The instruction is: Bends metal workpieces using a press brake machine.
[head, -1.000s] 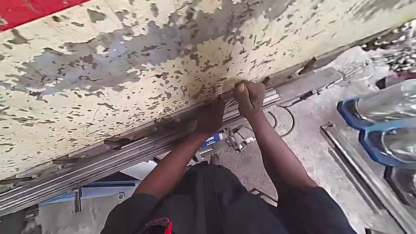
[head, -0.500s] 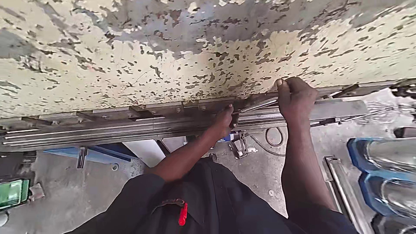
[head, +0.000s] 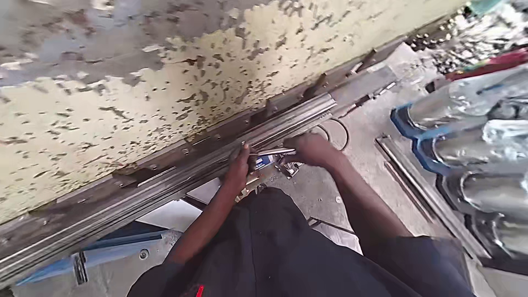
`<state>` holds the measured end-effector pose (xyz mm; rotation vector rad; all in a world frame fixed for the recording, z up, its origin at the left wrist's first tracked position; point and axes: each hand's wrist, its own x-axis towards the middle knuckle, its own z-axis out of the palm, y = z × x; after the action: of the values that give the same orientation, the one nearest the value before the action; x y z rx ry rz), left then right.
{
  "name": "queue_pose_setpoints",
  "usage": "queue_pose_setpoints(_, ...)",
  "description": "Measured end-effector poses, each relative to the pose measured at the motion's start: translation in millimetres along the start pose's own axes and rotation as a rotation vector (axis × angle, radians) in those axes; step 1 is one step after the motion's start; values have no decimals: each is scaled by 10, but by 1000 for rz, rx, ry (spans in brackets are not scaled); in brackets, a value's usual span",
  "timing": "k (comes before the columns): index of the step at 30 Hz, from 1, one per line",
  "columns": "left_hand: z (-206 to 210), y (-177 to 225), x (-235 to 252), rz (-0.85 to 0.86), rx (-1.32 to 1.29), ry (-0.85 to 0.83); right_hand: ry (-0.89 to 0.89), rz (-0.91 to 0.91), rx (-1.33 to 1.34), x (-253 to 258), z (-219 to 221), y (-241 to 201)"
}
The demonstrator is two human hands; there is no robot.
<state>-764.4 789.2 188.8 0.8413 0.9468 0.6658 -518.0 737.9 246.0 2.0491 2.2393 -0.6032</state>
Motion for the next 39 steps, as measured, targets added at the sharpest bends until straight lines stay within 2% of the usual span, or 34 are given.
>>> queue_pose_setpoints(4,-277,-308,-128,17,172,19,-150,-41,199,11,817,-76)
queue_pose_setpoints(6,-369,-441,-187,21,221,53,-232,-97,270,138,992,-64)
queue_pose_setpoints(10,-428,-893,-326,21,260,200,-406,-331,263,439,1329,100)
queue_pose_setpoints(12,-373,-1227,-438,79,228,382,-479,-443,174,602,1447,208)
queue_pose_setpoints(14,-219,-1751,-634,92,194,662,-581,-534,86,633,1515,440)
queue_pose_setpoints(16,7,-2240,-879,-64,265,930,-652,-607,32,638,1510,781)
queue_pose_setpoints(17,140,-2510,-1063,-223,338,1000,-675,-652,15,611,1479,978)
queue_pose_setpoints(19,452,-3117,-1488,-567,498,988,-703,-713,-42,537,1417,1401)
queue_pose_setpoints(21,815,-3722,-1886,-790,599,886,-773,-709,-172,534,1406,1743)
queue_pose_setpoints(24,1504,-4399,-2309,-1015,644,713,-838,-622,-370,492,1509,2211)
queue_pose_setpoints(26,1857,-4844,-2459,-1099,686,597,-814,-537,-466,478,1670,2559)
queue_pose_setpoints(28,2136,-5209,-2548,-1141,767,483,-767,-462,-527,434,1847,2918)
queue_pose_setpoints(31,2376,-5356,-2647,-1109,937,401,-764,-348,-513,283,1965,3293)
queue_pose_setpoints(34,2421,-5290,-2748,-986,939,475,-765,-294,-483,33,1986,3586)
queue_pose_setpoints(39,2477,-5315,-2841,-873,1049,614,-732,-212,-419,-545,1930,3944)
